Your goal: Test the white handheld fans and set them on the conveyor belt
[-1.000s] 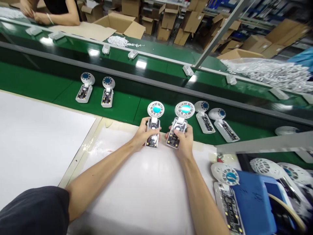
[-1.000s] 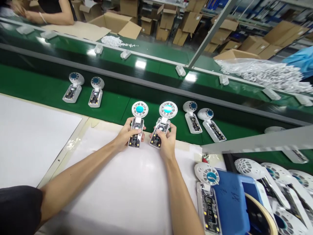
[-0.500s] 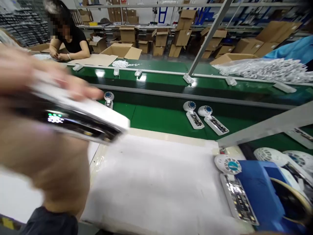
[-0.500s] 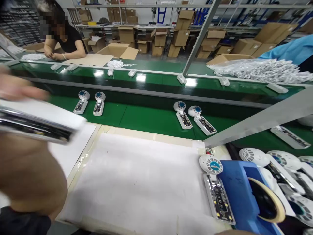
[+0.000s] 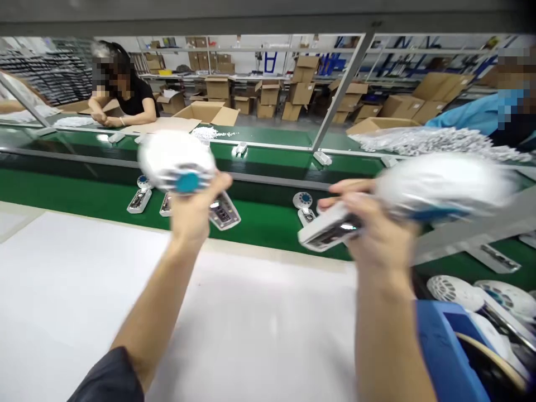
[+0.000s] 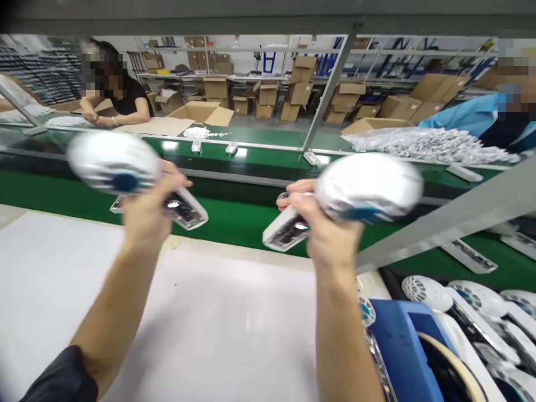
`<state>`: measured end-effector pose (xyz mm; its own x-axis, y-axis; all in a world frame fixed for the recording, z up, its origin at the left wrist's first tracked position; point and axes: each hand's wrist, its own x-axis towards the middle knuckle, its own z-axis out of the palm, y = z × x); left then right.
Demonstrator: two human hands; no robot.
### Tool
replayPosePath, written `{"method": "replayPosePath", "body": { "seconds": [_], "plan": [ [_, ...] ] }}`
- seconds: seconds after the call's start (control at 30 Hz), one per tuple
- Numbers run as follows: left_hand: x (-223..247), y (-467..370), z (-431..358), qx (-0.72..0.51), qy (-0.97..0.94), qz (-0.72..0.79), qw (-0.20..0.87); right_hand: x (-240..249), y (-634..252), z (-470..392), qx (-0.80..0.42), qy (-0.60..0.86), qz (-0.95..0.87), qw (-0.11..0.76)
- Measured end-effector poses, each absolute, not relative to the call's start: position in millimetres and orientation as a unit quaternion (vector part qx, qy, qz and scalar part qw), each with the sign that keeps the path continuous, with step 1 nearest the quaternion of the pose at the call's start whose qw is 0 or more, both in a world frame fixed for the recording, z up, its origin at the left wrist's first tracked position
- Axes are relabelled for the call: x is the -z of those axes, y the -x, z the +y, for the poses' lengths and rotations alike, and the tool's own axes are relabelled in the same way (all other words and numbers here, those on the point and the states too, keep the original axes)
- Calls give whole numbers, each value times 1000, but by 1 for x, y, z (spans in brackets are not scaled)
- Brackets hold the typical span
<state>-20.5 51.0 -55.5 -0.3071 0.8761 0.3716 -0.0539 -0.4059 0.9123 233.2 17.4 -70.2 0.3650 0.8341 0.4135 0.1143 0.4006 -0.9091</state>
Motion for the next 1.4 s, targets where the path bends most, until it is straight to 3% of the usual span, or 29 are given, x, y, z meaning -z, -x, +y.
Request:
{"method": "replayPosePath", "body": {
  "seconds": [0.1, 0.23, 0.43, 0.7, 0.9, 1.03, 1.13, 1.27, 1.4],
  "plan": [
    [84, 8, 77, -625, -492, 481, 368, 104, -216, 56, -271, 606, -483, 571],
    [141, 0, 112, -521, -524, 558, 377, 152, -214, 81, -289, 656, -512, 473],
    [189, 10, 119, -413, -551, 679, 254, 165, -220, 79, -242, 694, -601, 314],
    [176, 26, 108, -307, -589, 744, 76, 146, -248, 78, -136, 779, -574, 211],
    [140, -34, 90, -243, -728, 637, 75, 162, -273, 77, -192, 847, -486, 100],
    [145, -90, 93, -146, -759, 625, 109, 166, -276, 80, -264, 820, -493, 118],
    [157, -119, 105, -95, -735, 658, 132, 161, -280, 79, -311, 797, -484, 184],
    [164, -132, 120, -99, -692, 696, 164, 143, -284, 72, -354, 751, -441, 341],
    [158, -121, 118, -184, -672, 681, 226, 110, -280, 59, -394, 648, -399, 515]
  ]
}}
